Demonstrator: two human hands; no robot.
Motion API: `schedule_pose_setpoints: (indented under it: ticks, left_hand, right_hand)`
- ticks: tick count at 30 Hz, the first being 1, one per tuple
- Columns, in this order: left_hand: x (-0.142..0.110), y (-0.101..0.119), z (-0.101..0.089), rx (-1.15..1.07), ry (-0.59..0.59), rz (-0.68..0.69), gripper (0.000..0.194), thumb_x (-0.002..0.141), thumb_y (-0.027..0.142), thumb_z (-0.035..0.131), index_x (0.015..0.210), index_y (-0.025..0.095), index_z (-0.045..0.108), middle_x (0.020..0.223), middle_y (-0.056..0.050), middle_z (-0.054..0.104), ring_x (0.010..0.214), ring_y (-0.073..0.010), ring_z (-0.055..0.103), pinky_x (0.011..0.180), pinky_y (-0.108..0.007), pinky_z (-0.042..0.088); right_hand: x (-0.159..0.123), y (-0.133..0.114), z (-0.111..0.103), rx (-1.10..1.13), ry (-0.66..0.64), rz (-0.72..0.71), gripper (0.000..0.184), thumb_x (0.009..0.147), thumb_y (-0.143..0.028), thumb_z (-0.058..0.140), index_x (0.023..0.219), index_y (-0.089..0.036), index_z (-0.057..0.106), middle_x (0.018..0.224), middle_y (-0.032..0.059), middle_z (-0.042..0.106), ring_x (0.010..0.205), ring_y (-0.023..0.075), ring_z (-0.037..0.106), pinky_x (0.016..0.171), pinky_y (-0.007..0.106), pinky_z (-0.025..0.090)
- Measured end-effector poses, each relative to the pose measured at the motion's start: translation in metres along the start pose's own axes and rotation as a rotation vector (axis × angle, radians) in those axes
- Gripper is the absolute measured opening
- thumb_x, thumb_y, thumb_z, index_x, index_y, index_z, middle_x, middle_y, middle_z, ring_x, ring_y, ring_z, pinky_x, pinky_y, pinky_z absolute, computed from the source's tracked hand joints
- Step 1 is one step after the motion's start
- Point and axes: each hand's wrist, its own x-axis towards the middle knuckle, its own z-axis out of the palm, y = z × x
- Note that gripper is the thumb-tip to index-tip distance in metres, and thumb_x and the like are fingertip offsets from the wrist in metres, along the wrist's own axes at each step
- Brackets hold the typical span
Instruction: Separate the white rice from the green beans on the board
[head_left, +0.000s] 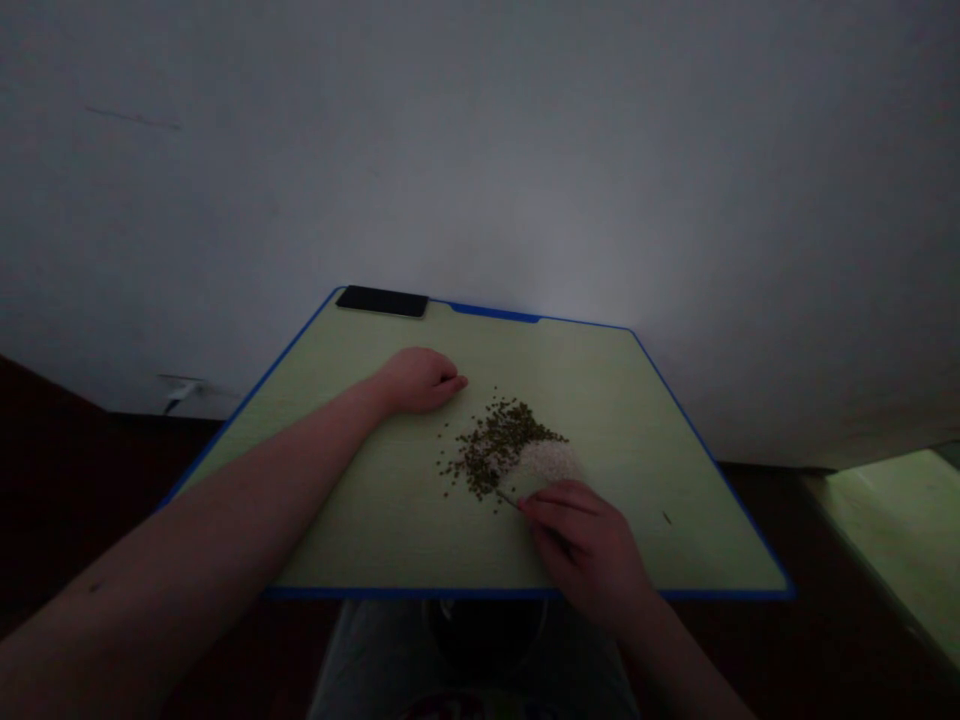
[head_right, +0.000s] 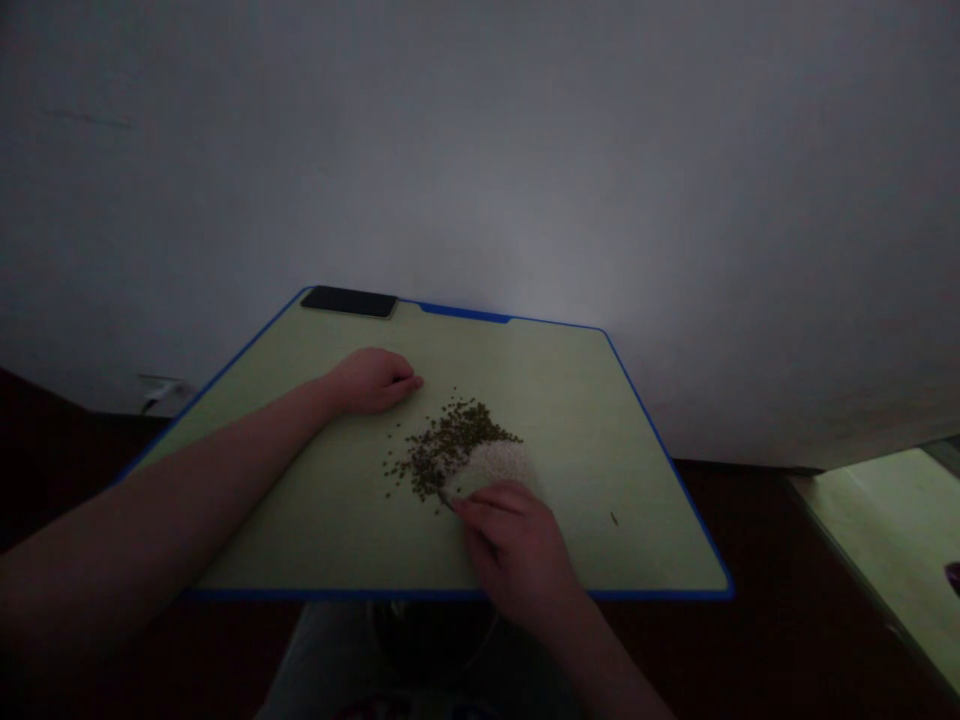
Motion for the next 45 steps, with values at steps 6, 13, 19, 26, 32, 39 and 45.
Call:
schedule_pose_setpoints:
  ticks: [6,13,19,26,32,39,45]
  left_hand:
    - [0.001,-0.002,0.001,0.023,-0.002,-0.003,0.052,0.094,0.052,0.033,0.062,0.02,0.059,0.067,-0.007,0.064,0.059,-0.0176,0.048,0.055,-0.034,0.023]
    - [-0.001,-0.001,0.0,0.025,0.006,0.002,0.053,0.095,0.052,0.033,0.065,0.02,0.063,0.069,-0.008,0.066,0.061,-0.0187,0.051,0.057,-0.034,0.025]
    - [0.0,-0.003,0.002,0.026,0.01,0.008,0.055,0.095,0.052,0.032,0.067,0.02,0.066,0.069,-0.009,0.067,0.063,-0.0195,0.053,0.059,-0.034,0.028]
    - [0.0,-0.001,0.0,0.004,0.004,0.006,0.053,0.094,0.052,0.033,0.065,0.02,0.062,0.067,-0.008,0.065,0.059,-0.0176,0.048,0.058,-0.034,0.025]
    - [-0.001,-0.001,0.001,0.004,0.013,0.001,0.051,0.094,0.052,0.034,0.064,0.02,0.06,0.067,-0.007,0.065,0.06,-0.0173,0.049,0.057,-0.034,0.026]
    - [0.0,-0.001,0.001,0.007,0.012,0.005,0.052,0.094,0.052,0.033,0.064,0.02,0.061,0.069,-0.008,0.066,0.06,-0.0181,0.049,0.057,-0.034,0.026]
    - [0.001,-0.002,0.0,0.031,0.008,0.021,0.054,0.095,0.052,0.032,0.065,0.02,0.063,0.07,-0.009,0.068,0.062,-0.0189,0.052,0.057,-0.034,0.025]
  right_hand:
    - [0.004,-0.003,0.002,0.029,-0.016,-0.011,0.022,0.09,-0.009,0.057,0.1,-0.018,0.074,0.087,0.0069,0.076,0.077,0.0198,0.07,0.07,0.033,0.059]
    - [0.001,-0.003,-0.002,0.015,0.026,-0.016,0.024,0.089,-0.008,0.057,0.101,-0.021,0.073,0.085,0.0055,0.076,0.076,0.0189,0.07,0.069,0.033,0.06]
    - [-0.004,0.001,-0.011,-0.102,0.066,0.025,0.022,0.089,-0.01,0.058,0.099,-0.021,0.074,0.084,0.0061,0.075,0.074,0.0188,0.07,0.065,0.031,0.06]
    - [0.001,-0.005,0.001,-0.008,-0.005,-0.017,0.024,0.088,-0.009,0.055,0.1,-0.019,0.073,0.085,0.0068,0.075,0.073,0.0193,0.069,0.065,0.032,0.059]
    - [0.006,-0.006,0.004,0.015,-0.007,-0.004,0.024,0.088,-0.009,0.055,0.1,-0.02,0.074,0.085,0.0064,0.076,0.074,0.0192,0.07,0.066,0.033,0.06]
    - [-0.001,-0.009,0.0,0.039,0.022,0.003,0.026,0.087,-0.008,0.055,0.099,-0.021,0.074,0.082,0.0062,0.075,0.071,0.0186,0.069,0.062,0.031,0.058]
    - [0.0,-0.016,0.003,0.078,-0.015,-0.041,0.028,0.089,-0.007,0.053,0.105,-0.021,0.072,0.083,0.0062,0.074,0.071,0.0192,0.066,0.062,0.032,0.057]
